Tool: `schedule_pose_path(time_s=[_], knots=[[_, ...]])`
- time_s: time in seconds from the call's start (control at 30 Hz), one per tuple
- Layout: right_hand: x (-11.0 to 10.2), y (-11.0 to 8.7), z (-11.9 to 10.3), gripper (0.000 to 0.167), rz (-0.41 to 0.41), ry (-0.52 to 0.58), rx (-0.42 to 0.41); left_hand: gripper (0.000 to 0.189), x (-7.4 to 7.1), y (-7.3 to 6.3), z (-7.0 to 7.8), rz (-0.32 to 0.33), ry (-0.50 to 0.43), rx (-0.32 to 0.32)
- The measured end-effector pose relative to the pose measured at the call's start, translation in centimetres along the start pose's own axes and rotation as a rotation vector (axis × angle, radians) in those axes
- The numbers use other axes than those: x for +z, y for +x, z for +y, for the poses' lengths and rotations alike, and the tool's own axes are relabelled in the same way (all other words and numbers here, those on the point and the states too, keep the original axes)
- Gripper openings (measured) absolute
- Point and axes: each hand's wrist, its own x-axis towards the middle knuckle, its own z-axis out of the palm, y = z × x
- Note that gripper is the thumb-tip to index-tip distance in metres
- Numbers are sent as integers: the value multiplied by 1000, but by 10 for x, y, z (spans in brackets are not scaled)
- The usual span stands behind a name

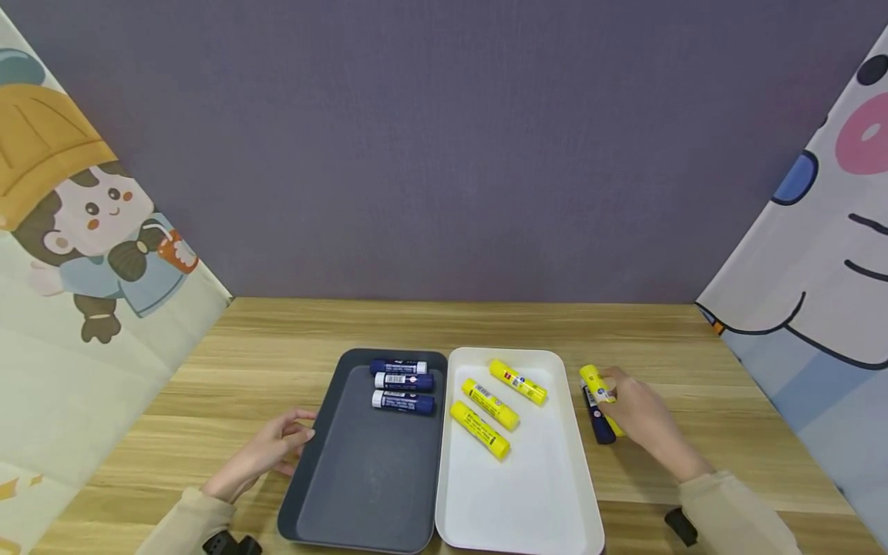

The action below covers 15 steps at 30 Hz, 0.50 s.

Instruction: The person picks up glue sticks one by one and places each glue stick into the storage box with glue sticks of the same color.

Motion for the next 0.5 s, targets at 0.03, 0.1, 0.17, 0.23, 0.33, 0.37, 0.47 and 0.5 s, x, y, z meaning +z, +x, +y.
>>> schedule_pose_path(time_s=[0.03, 0.1, 0.17, 0.23, 0.33, 0.37, 0.47, 0.5], knots=[[-1, 0, -1, 50, 0, -3, -5, 37, 0, 0, 0, 0, 2, 0], [-2, -1, -4, 50, 4, -10, -16, 37, 0, 0, 0, 2, 5, 0], [-3, -1, -8, 50, 11, -21, -32, 37, 0, 0, 0, 4, 7, 0], [-4, -1, -11, 50, 11, -25, -39, 36, 0, 0, 0, 6, 10, -1], [-5, -1, -17, 49, 10, -22, -45, 36, 0, 0, 0, 9, 15, -2], [-6, -1, -19, 50, 6, -19, -44, 36, 0, 0, -1, 10, 16, -3], [-7, -1, -24, 50, 7, -16, -52, 36, 0, 0, -1, 8, 18, -2], [-7, -2, -26, 50, 6, -20, -55, 36, 0, 0, -1, 7, 17, -2]])
